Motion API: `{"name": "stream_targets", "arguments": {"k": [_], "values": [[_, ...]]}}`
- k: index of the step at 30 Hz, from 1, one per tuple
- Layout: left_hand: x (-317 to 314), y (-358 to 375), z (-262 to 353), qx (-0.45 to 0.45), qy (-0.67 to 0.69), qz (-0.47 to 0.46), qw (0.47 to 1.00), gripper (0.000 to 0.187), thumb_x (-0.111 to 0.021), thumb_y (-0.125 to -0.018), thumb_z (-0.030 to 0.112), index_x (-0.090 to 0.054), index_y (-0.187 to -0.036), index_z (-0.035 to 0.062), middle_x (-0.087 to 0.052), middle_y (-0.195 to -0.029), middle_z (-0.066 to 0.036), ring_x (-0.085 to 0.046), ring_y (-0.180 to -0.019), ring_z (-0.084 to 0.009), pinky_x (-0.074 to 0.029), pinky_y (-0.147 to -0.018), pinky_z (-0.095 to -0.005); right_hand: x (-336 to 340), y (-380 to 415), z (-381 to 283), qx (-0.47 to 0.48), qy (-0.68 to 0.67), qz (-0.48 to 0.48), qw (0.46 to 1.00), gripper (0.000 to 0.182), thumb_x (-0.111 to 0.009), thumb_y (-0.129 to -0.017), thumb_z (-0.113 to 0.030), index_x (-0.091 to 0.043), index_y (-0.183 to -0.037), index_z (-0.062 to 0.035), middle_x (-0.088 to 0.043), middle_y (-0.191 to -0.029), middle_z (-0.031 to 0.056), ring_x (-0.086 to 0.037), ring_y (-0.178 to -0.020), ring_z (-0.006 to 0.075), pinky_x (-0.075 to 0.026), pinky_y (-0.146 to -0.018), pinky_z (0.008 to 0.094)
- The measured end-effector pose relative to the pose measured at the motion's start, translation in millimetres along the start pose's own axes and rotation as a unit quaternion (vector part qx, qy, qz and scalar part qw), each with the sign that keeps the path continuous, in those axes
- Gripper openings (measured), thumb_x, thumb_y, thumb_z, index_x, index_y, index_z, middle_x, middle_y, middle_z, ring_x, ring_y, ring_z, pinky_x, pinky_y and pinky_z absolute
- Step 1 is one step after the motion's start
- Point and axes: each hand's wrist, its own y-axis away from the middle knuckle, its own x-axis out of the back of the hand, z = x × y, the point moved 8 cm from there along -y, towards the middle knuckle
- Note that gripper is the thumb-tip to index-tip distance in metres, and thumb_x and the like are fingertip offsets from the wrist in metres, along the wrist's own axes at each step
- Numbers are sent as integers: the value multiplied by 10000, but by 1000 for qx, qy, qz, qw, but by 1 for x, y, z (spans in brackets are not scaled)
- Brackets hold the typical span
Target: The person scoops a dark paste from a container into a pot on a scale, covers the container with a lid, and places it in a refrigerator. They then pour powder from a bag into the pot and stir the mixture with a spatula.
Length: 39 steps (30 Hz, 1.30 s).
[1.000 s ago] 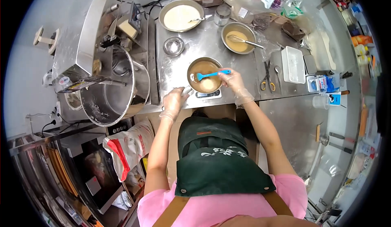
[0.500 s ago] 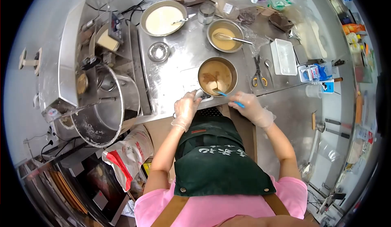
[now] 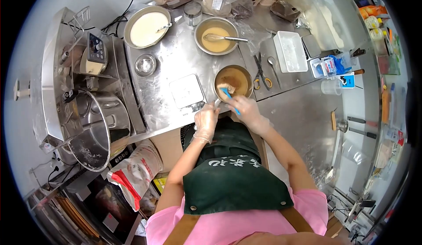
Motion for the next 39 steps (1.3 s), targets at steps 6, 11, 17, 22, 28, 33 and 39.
{"name": "stream_targets", "arguments": {"k": [6,11,17,22,28,33,39], "values": [[-6,-1,-5,18,12,16,1000,339,-719,-842,238,-684,-1152,104,-681,-893,-136,-676,-777,-333,-540,-697,-430,7,17,19,-55,54,16,997,233,-739,-770,-161,-671,-964,-50,-591,-782,91,-633,-739,265,-528,-627,380],[-6,-1,-5,32,17,8,999,350,-717,-844,238,-679,-1162,99,-683,-904,-142,-676,-796,-338,-540,-705,-432,-8,-13,3,5,-19,19,1000,244,-721,-777,-129,-652,-994,-41,-591,-796,98,-625,-760,275,-523,-659,384],[-9,-2,-7,55,18,-13,998,346,-699,-858,261,-677,-1161,95,-688,-938,-137,-675,-839,-337,-533,-744,-438,-1,13,15,-55,36,-20,998,252,-733,-774,-139,-658,-989,-32,-613,-806,116,-631,-768,293,-525,-660,394],[-10,-2,-8,53,25,-14,998,336,-686,-866,267,-677,-1157,99,-687,-945,-137,-674,-859,-331,-530,-756,-434,-12,-21,2,18,-46,-2,999,179,-688,-800,-92,-652,-966,-33,-594,-787,111,-619,-755,300,-515,-650,413],[-14,-3,-11,63,25,-28,997,334,-687,-864,266,-677,-1156,103,-689,-965,-135,-675,-858,-336,-532,-759,-438,-2,10,6,-53,24,-18,998,190,-743,-746,-154,-654,-873,-44,-596,-761,128,-635,-739,290,-516,-618,417],[-10,-2,-9,71,34,-35,996,337,-688,-863,266,-674,-1161,109,-693,-996,-120,-676,-884,-332,-529,-781,-434,-6,-30,7,-12,-37,-3,999,84,-647,-814,-80,-648,-891,-46,-585,-762,111,-613,-713,302,-509,-652,410],[-10,-3,-8,79,28,-48,995,337,-686,-864,260,-672,-1163,106,-692,-999,-123,-673,-892,-330,-524,-788,-431,-6,7,-2,-32,43,-43,998,125,-720,-772,-156,-644,-782,-58,-606,-759,119,-629,-660,279,-526,-605,394]]}}
